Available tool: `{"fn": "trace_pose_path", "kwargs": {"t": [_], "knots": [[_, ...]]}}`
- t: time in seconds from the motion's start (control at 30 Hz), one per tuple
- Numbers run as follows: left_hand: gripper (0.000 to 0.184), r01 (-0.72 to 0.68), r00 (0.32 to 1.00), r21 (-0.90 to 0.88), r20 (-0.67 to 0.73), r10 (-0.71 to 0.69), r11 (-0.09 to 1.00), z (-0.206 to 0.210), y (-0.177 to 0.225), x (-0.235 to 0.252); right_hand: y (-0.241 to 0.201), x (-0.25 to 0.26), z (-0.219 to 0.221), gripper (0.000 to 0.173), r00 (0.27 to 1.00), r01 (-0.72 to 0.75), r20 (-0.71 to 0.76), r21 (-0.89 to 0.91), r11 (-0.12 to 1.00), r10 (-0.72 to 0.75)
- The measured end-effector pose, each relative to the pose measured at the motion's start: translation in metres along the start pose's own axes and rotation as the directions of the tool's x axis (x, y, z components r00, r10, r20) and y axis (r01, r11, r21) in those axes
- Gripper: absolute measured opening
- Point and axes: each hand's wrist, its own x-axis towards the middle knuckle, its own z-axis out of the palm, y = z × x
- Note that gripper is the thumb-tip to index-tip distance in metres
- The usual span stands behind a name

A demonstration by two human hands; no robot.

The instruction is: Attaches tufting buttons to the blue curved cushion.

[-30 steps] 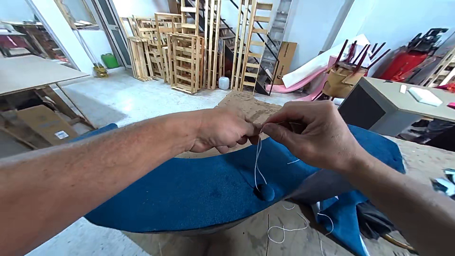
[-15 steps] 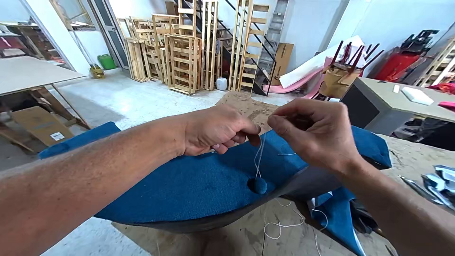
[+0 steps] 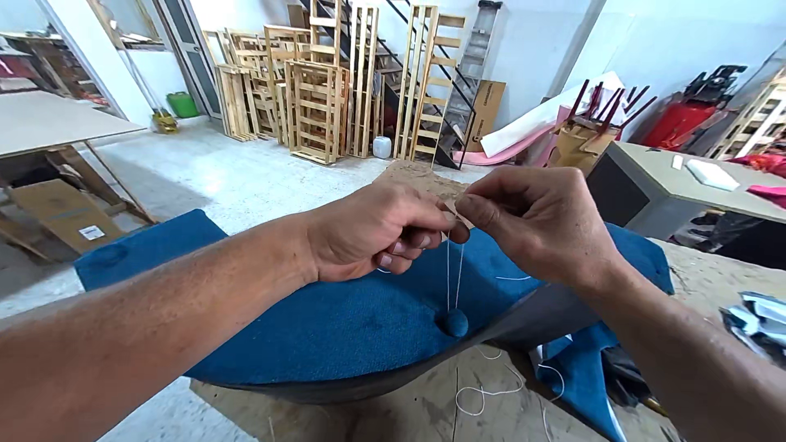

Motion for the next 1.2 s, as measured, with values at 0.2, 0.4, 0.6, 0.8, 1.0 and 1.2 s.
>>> {"fn": "trace_pose_path", "kwargs": {"t": [0.2,0.4,0.6,0.8,1.0,1.2], "knots": [[0.03,0.051,0.984,0.192,-0.176,-0.017,0.98,0.002,0.0,0.002,-0.002,-0.022,0.015,0.008,0.957,-0.266,0.162,0.15,0.952,0.242],[0.028,0.091,0.969,0.271,-0.247,-0.022,0.958,0.003,-0.003,0.009,-0.01,-0.03,0.015,0.018,0.958,-0.225,0.231,0.231,0.946,0.172],[0.027,0.116,0.964,0.308,-0.265,-0.032,0.944,0.004,0.0,0.012,-0.018,-0.033,0.028,0.015,0.958,-0.276,0.127,0.152,0.949,0.259],[0.024,0.011,0.95,0.339,-0.298,0.096,0.941,0.004,-0.004,0.01,-0.014,-0.038,0.026,0.012,0.959,-0.278,0.079,0.064,0.959,0.272],[0.034,0.034,0.963,0.215,-0.269,0.025,0.976,0.007,-0.011,0.011,-0.018,-0.046,0.023,0.011,0.959,-0.271,0.137,0.186,0.944,0.248],[0.037,0.072,0.972,0.162,-0.234,-0.033,0.984,0.008,-0.01,0.012,-0.021,-0.051,0.033,0.038,0.963,-0.269,-0.058,-0.1,0.958,0.264]]}}
